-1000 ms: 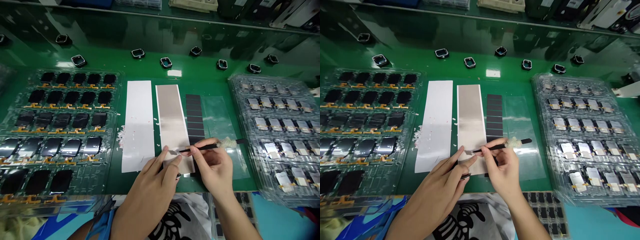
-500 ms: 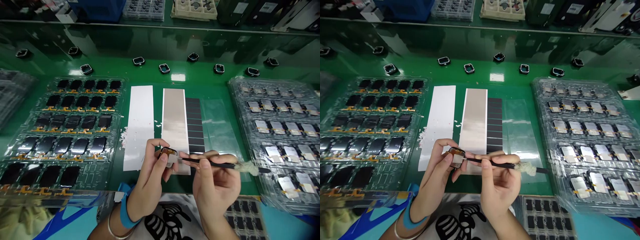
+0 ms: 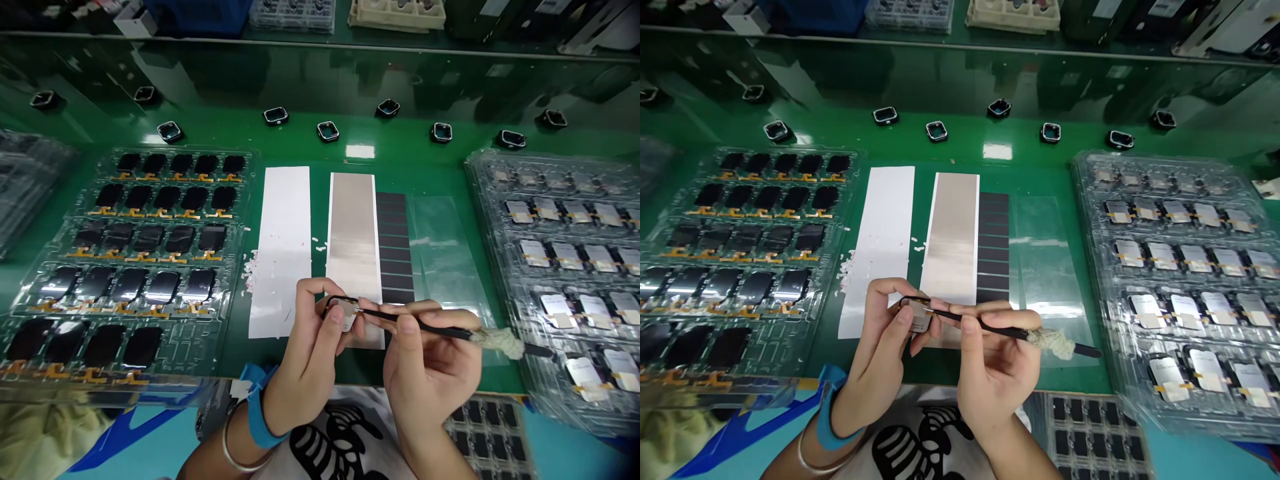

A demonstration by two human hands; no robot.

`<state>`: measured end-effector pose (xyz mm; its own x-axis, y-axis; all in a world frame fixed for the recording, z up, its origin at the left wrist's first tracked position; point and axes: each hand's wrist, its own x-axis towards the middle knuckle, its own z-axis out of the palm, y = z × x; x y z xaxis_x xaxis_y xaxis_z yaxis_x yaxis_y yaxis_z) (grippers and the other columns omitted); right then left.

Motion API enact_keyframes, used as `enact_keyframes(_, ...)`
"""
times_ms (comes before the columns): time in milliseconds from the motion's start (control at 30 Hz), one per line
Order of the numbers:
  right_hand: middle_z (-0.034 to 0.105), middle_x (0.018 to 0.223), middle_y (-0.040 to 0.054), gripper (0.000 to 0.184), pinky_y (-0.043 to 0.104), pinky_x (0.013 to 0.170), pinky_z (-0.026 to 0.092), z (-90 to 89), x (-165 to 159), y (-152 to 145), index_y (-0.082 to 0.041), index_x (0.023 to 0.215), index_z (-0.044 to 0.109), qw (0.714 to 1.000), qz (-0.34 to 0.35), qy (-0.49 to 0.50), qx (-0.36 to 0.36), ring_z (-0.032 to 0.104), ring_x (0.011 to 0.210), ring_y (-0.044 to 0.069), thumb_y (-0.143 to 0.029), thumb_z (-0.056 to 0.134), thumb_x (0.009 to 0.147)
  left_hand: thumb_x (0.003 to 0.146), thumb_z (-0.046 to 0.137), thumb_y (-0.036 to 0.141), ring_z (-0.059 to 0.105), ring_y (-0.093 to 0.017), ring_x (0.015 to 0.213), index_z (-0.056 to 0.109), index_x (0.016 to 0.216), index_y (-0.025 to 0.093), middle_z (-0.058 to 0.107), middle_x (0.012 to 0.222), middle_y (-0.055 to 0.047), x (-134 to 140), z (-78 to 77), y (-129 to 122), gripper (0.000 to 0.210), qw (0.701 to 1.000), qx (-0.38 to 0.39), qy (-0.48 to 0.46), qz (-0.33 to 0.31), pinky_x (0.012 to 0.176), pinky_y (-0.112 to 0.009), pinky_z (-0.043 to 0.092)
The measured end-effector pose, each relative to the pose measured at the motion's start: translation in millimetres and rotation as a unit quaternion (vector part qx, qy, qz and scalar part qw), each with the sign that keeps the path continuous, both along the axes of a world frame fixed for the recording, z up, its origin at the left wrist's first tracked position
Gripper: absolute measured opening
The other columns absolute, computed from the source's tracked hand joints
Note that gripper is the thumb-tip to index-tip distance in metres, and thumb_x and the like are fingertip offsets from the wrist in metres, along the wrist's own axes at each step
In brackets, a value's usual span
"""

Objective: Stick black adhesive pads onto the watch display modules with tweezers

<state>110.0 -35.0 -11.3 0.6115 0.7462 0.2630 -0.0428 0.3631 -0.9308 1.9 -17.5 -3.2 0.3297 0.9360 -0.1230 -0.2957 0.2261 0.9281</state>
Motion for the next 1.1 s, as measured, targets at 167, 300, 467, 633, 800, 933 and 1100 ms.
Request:
enact_keyframes(167, 0.061, 0.082, -0.0006, 0.020, 0.028, 0.061, 0.066, -0.5, 0, 0, -0.021, 0.093, 0.057, 1.000, 0.001, 0.003, 0.012, 0.072, 0.078, 0.015, -0.002, 0.060, 0.087, 0.107, 0.038, 0.033, 0.048, -0.006, 0.061, 0.043, 0.110, 0.026, 0.058, 0.078, 0.003, 0, -1.7, 0, 0.009, 1.000, 0.006, 0.007, 0.003, 0.059, -0.016, 0.042)
enact_keyframes(300, 0.061, 0.084, -0.0008, 0.020, 0.029, 0.059, 0.066, -0.6, 0, 0, -0.021, 0.095, 0.056, 1.000, 0.009, 0.004, 0.010, 0.073, 0.077, 0.016, -0.002, 0.058, 0.088, 0.107, 0.037, 0.032, 0.048, -0.006, 0.061, 0.043, 0.110, 0.027, 0.058, 0.079, 0.003, 1, -2.2, 0, 0.008, 1.000, 0.012, 0.012, 0.007, 0.059, -0.015, 0.043)
enact_keyframes(467, 0.061, 0.084, -0.0004, 0.020, 0.032, 0.063, 0.067, 0.6, -3, 1, -0.022, 0.093, 0.058, 1.000, 0.004, 0.007, 0.010, 0.073, 0.080, 0.017, -0.002, 0.059, 0.087, 0.107, 0.040, 0.032, 0.051, -0.006, 0.064, 0.042, 0.108, 0.027, 0.057, 0.082, 0.003, 3, -1.8, 0, 0.006, 0.999, 0.019, 0.026, 0.024, 0.054, -0.014, 0.040)
enact_keyframes(633, 0.065, 0.082, 0.0006, 0.019, 0.039, 0.071, 0.067, 6.6, 1, -1, -0.023, 0.093, 0.057, 1.000, -0.021, -0.006, 0.014, 0.071, 0.077, 0.017, -0.004, 0.057, 0.089, 0.105, 0.045, 0.032, 0.049, -0.008, 0.060, 0.040, 0.105, 0.027, 0.052, 0.068, 0.006, 2, -1.1, 2, 0.007, 0.996, 0.011, 0.080, 0.038, 0.052, -0.016, 0.038)
enact_keyframes(800, 0.066, 0.082, 0.0007, 0.014, 0.031, 0.070, 0.063, 7.9, 48, -15, -0.021, 0.092, 0.057, 0.988, -0.132, -0.076, -0.032, 0.070, 0.077, 0.015, -0.012, 0.066, 0.087, 0.100, 0.055, 0.029, 0.038, -0.009, 0.052, 0.041, 0.098, 0.026, 0.039, 0.060, 0.009, 0, -0.5, 0, 0.014, 0.988, 0.034, 0.153, 0.012, 0.050, -0.020, 0.035)
enact_keyframes(933, 0.070, 0.083, 0.0020, 0.011, 0.030, 0.070, 0.065, -2.0, 95, -34, -0.019, 0.089, 0.061, 0.976, -0.103, -0.117, -0.149, 0.074, 0.072, 0.016, -0.021, 0.071, 0.086, 0.102, 0.049, 0.029, 0.052, -0.014, 0.060, 0.044, 0.105, 0.028, 0.053, 0.071, 0.003, 9, 1.6, -3, 0.006, 0.960, 0.104, 0.229, -0.120, 0.051, -0.024, 0.040)
enact_keyframes(1100, 0.071, 0.088, 0.0030, 0.009, 0.026, 0.068, 0.065, -6.2, 105, -50, -0.019, 0.093, 0.061, 0.974, -0.069, -0.131, -0.174, 0.074, 0.072, 0.015, -0.018, 0.068, 0.088, 0.104, 0.040, 0.027, 0.063, -0.018, 0.070, 0.049, 0.109, 0.027, 0.067, 0.091, -0.003, 19, 3.8, -3, 0.010, 0.889, 0.236, 0.338, -0.201, 0.055, -0.030, 0.049)
